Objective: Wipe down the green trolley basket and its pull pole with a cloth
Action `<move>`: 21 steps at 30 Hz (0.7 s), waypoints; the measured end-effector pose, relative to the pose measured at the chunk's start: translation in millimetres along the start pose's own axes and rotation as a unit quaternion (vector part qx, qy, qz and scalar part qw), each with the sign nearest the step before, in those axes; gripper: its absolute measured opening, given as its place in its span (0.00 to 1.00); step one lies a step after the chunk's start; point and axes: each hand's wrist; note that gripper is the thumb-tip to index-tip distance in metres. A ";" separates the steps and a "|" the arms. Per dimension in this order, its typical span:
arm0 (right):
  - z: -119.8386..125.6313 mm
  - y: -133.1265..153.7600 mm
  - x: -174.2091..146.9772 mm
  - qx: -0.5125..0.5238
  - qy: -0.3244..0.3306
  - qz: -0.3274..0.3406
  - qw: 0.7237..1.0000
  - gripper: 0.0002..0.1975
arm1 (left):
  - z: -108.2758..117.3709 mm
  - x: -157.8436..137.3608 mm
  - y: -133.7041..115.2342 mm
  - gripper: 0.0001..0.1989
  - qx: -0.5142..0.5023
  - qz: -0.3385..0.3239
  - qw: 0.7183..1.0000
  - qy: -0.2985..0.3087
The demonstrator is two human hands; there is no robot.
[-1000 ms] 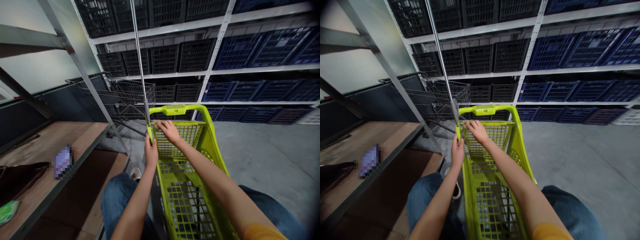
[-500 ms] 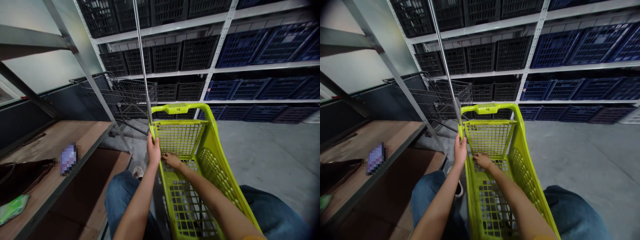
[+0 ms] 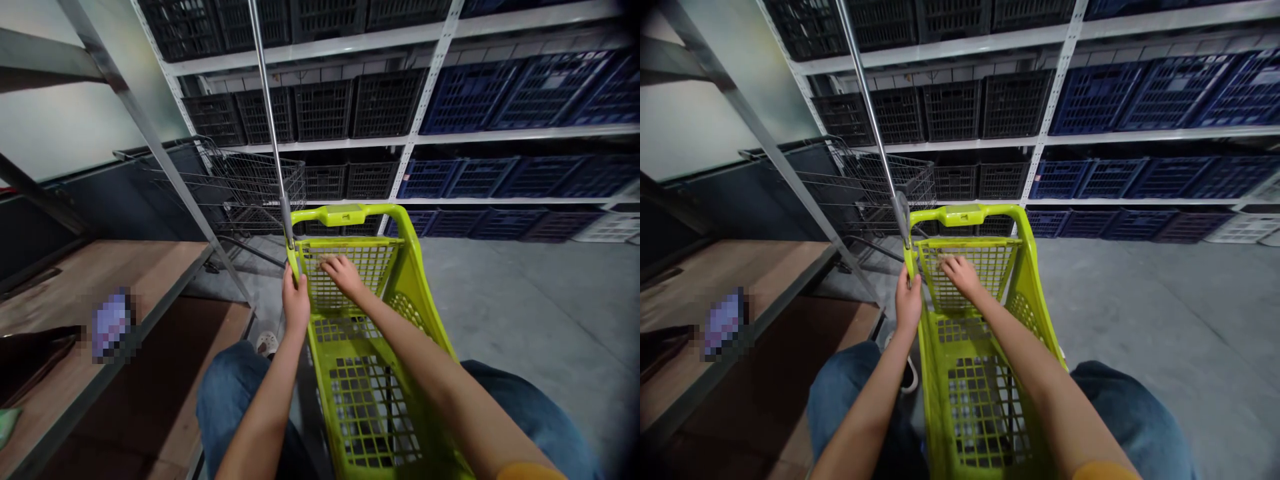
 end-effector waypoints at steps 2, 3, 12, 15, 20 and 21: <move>-25.3 19.9 -22.3 0.007 0.023 0.004 1.000 0.16 | 0.0 0.3 0.3 0.26 0.002 0.007 1.000 0.002; -37.4 30.6 -34.2 0.006 0.036 0.008 0.999 0.16 | -0.1 0.5 0.4 0.26 0.003 0.008 1.000 0.002; -72.3 55.6 -98.8 0.018 0.178 0.077 0.981 0.08 | -0.5 1.7 -0.4 0.25 -0.002 -0.011 1.000 0.007; -44.2 27.4 -70.7 0.012 0.135 0.034 0.990 0.08 | -0.5 2.6 1.0 0.25 -0.007 -0.017 1.000 0.005; 21.6 -23.4 -3.9 0.002 -0.048 -0.139 0.989 0.13 | -0.3 3.7 2.3 0.24 -0.021 -0.019 1.000 0.007; 28.4 -29.2 3.0 0.006 -0.076 -0.153 0.985 0.14 | 0.1 3.6 2.0 0.24 -0.024 -0.017 1.000 0.006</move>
Point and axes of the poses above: each hand's wrist, its own x-axis towards the middle knuckle, its own z-axis out of the back of the hand, y = z × x, and after that the axes turned 9 degrees about -x, right-handed
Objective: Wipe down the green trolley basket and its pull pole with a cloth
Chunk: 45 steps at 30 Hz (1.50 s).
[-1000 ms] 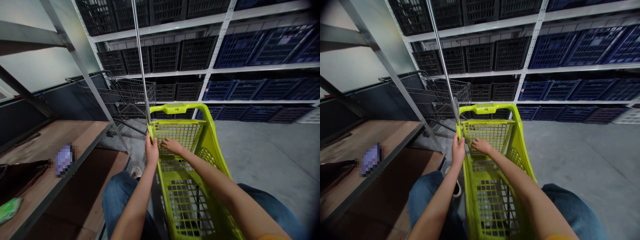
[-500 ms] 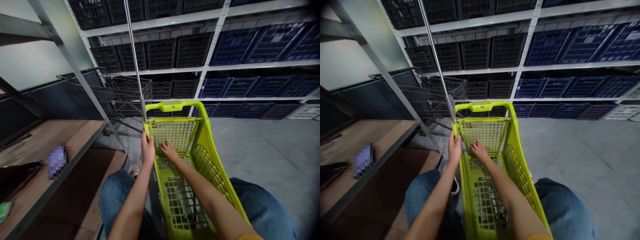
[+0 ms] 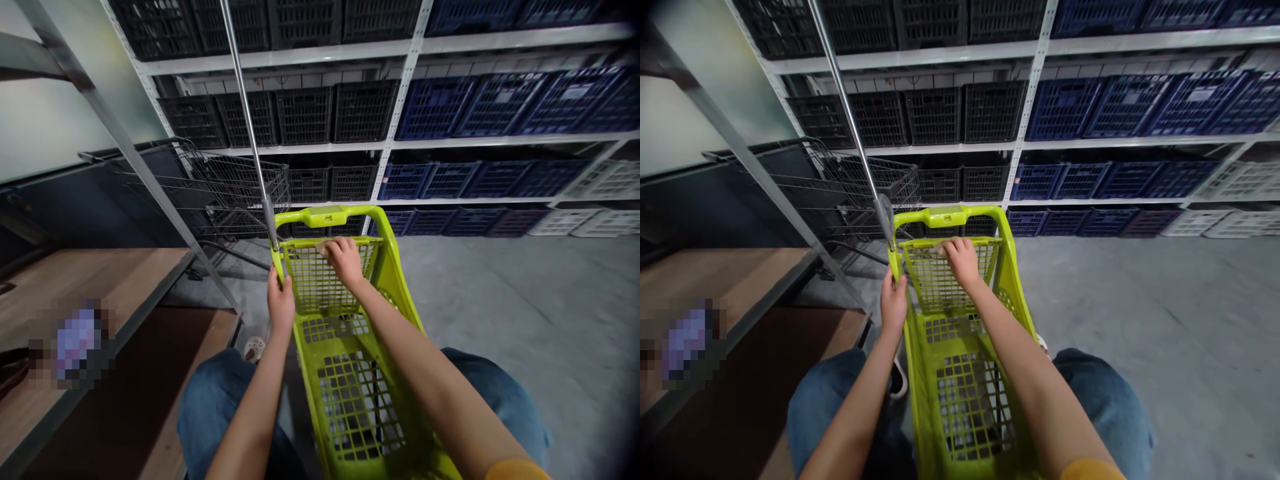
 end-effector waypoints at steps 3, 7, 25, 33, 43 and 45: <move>-4.8 -2.9 -5.2 0.025 -0.016 -0.009 1.000 0.15 | 1.3 -1.1 -1.9 0.25 -0.012 0.002 1.000 0.000; -42.2 7.4 -73.1 0.081 0.069 0.017 0.994 0.14 | 2.1 -2.5 -4.1 0.26 -0.027 0.003 1.000 0.004; 3.7 -17.4 -22.6 0.098 -0.132 -0.165 0.973 0.14 | 3.7 -1.6 -7.9 0.26 -0.020 0.015 1.000 0.001; -33.3 -7.9 -83.8 0.103 -0.008 -0.161 0.981 0.15 | 5.7 -4.2 -13.6 0.25 -0.017 0.003 1.000 -0.002; -59.2 21.6 -151.7 0.132 0.038 -0.246 0.960 0.12 | 11.7 -5.0 -13.9 0.24 -0.005 -0.009 1.000 -0.003; -44.2 13.4 -109.6 0.134 -0.050 -0.272 0.952 0.12 | 12.0 -4.8 -12.9 0.24 -0.003 -0.006 1.000 -0.002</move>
Point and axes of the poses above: each hand's wrist, its own x-axis towards the middle knuckle, its own z-axis out of the back of the hand, y = z × x, and after that the axes turned 9 degrees about -x, right-handed
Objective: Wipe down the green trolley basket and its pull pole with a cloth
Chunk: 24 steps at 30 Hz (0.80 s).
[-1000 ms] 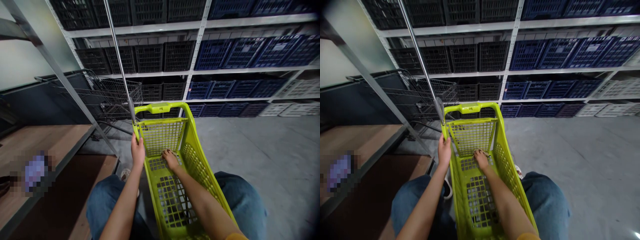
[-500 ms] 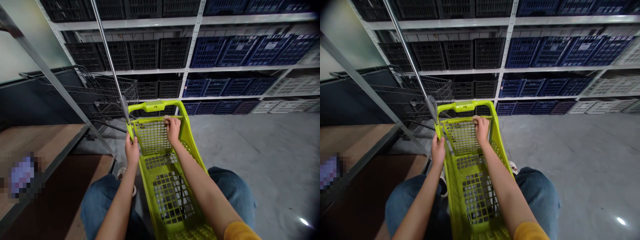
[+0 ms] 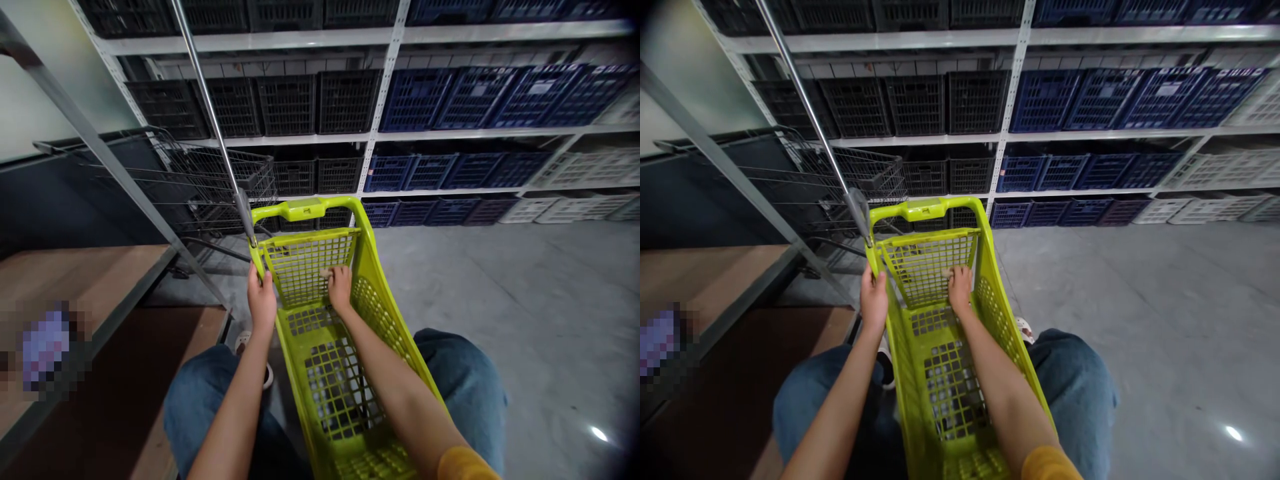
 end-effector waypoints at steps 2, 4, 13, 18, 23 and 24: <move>13.1 17.5 44.5 0.027 -0.086 -0.001 0.996 0.13 | 0.3 -0.2 0.7 0.25 -0.002 0.004 1.000 -0.001; 25.9 28.0 81.2 0.032 -0.136 0.009 0.990 0.14 | 0.5 -0.9 0.6 0.25 -0.001 0.009 1.000 -0.004; -2.8 -26.2 -6.7 -0.038 0.004 0.020 0.999 0.12 | -1.2 -4.0 -7.3 0.24 0.003 0.007 1.000 -0.002; -21.8 -43.8 -82.0 -0.019 0.053 0.005 0.998 0.12 | 0.0 -4.7 -8.8 0.24 0.030 0.005 0.999 -0.009; -10.9 -3.7 -31.1 0.048 -0.012 -0.039 0.998 0.12 | 0.4 -4.5 -3.8 0.24 0.024 0.000 1.000 -0.008; -5.3 6.2 -13.2 0.067 -0.040 -0.034 0.996 0.12 | 0.4 -4.5 -2.7 0.24 0.022 0.000 1.000 -0.009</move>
Point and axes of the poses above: each hand's wrist, its own x-axis towards the middle knuckle, its own z-axis out of the back of the hand, y = z × x, and after that the axes turned 9 degrees about -x, right-handed
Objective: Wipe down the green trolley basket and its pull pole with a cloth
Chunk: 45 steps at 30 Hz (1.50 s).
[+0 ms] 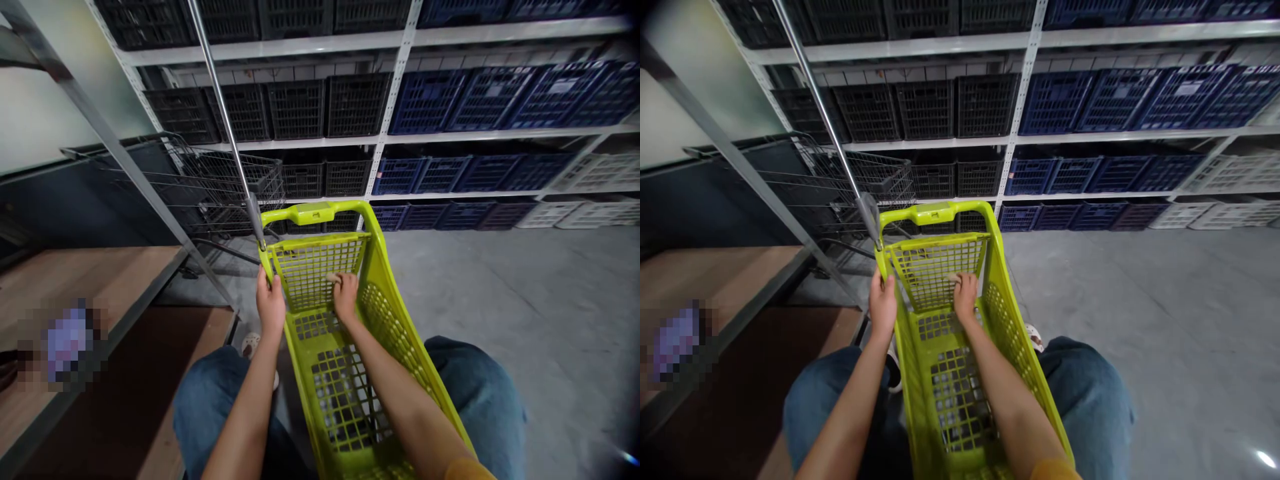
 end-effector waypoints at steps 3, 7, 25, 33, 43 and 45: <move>11.1 25.3 49.3 0.039 -0.112 -0.009 0.993 0.13 | 0.2 -0.2 1.7 0.25 -0.003 0.003 1.000 -0.002; 14.5 36.0 82.4 0.055 -0.164 -0.051 0.984 0.10 | 0.3 -0.7 2.0 0.25 -0.002 0.004 1.000 -0.003; -36.6 119.4 38.7 0.001 0.137 0.296 0.945 0.13 | 3.8 -2.4 2.7 0.25 0.011 0.011 1.000 -0.018; 17.0 4.8 78.3 -0.039 -0.034 0.102 0.993 0.09 | 0.2 -1.4 6.2 0.25 -0.009 0.018 1.000 -0.008; -42.4 79.1 28.3 -0.005 0.012 0.078 0.997 0.11 | -1.0 -2.2 2.4 0.24 -0.012 0.012 1.000 -0.007; -56.5 106.3 12.5 -0.004 0.089 0.155 0.984 0.11 | 0.3 -2.8 2.9 0.24 -0.006 0.012 1.000 -0.012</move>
Point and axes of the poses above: each hand's wrist, its own x-axis towards the middle knuckle, its own z-axis out of the back of the hand, y = z × x, and after that the axes turned 9 degrees about -x, right-handed
